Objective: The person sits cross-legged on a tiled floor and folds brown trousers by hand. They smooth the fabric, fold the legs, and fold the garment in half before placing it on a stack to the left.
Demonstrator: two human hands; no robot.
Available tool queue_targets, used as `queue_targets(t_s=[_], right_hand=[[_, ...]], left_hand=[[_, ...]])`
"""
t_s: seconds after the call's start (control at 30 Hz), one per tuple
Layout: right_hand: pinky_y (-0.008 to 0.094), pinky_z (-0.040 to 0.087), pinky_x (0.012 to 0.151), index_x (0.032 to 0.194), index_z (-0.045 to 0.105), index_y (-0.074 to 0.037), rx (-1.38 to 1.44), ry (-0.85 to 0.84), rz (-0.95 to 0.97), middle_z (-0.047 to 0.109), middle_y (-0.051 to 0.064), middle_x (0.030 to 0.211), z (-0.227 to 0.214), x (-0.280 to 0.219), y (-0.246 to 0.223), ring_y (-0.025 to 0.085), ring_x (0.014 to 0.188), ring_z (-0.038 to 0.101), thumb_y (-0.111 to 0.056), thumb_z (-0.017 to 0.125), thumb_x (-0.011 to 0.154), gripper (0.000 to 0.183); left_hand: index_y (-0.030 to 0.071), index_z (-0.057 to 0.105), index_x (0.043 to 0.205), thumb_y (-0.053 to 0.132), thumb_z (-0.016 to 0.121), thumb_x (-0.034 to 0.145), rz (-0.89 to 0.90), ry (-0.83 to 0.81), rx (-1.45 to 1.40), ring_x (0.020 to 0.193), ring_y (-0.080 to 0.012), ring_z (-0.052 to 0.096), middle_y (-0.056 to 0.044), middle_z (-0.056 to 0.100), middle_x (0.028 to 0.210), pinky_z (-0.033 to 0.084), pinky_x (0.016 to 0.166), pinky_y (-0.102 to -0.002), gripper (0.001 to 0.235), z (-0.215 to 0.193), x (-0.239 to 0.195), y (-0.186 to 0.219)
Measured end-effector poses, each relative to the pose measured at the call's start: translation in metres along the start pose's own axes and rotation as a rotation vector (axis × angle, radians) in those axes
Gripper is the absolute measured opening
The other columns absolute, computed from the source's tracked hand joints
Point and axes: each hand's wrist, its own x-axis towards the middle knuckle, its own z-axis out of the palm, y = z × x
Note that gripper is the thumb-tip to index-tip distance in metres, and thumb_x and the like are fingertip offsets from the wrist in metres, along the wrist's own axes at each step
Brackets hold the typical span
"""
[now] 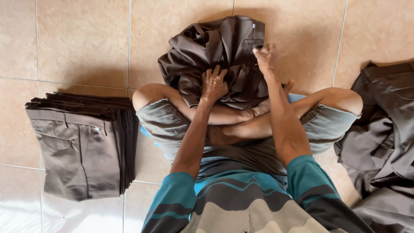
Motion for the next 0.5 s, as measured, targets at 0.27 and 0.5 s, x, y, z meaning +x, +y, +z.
queue_targets(t_s=[0.27,0.5], right_hand=[[0.039,0.062,0.077,0.105,0.077,-0.014,-0.087,-0.007,-0.447,0.068,0.012,0.093,-0.041,-0.046,-0.040,0.028,0.087,0.073,-0.025,0.087,0.087,0.024],[0.037,0.058,0.092,0.132,0.069,-0.007,0.215,-0.285,-0.454,0.074,0.018,0.118,-0.113,-0.185,-0.128,0.021,0.110,0.070,-0.008,0.076,0.100,0.033]], left_hand=[[0.028,0.066,0.133,0.034,0.075,0.078,-0.147,-0.126,-0.125,0.128,-0.0402,0.057,-0.011,0.058,0.146,0.040,0.108,-0.058,0.057,0.029,0.004,-0.015],[0.020,0.049,0.155,0.050,0.088,0.085,-0.066,0.093,-0.661,0.157,-0.0436,0.025,-0.014,0.032,0.169,0.012,0.126,-0.068,0.085,-0.136,0.004,0.042]])
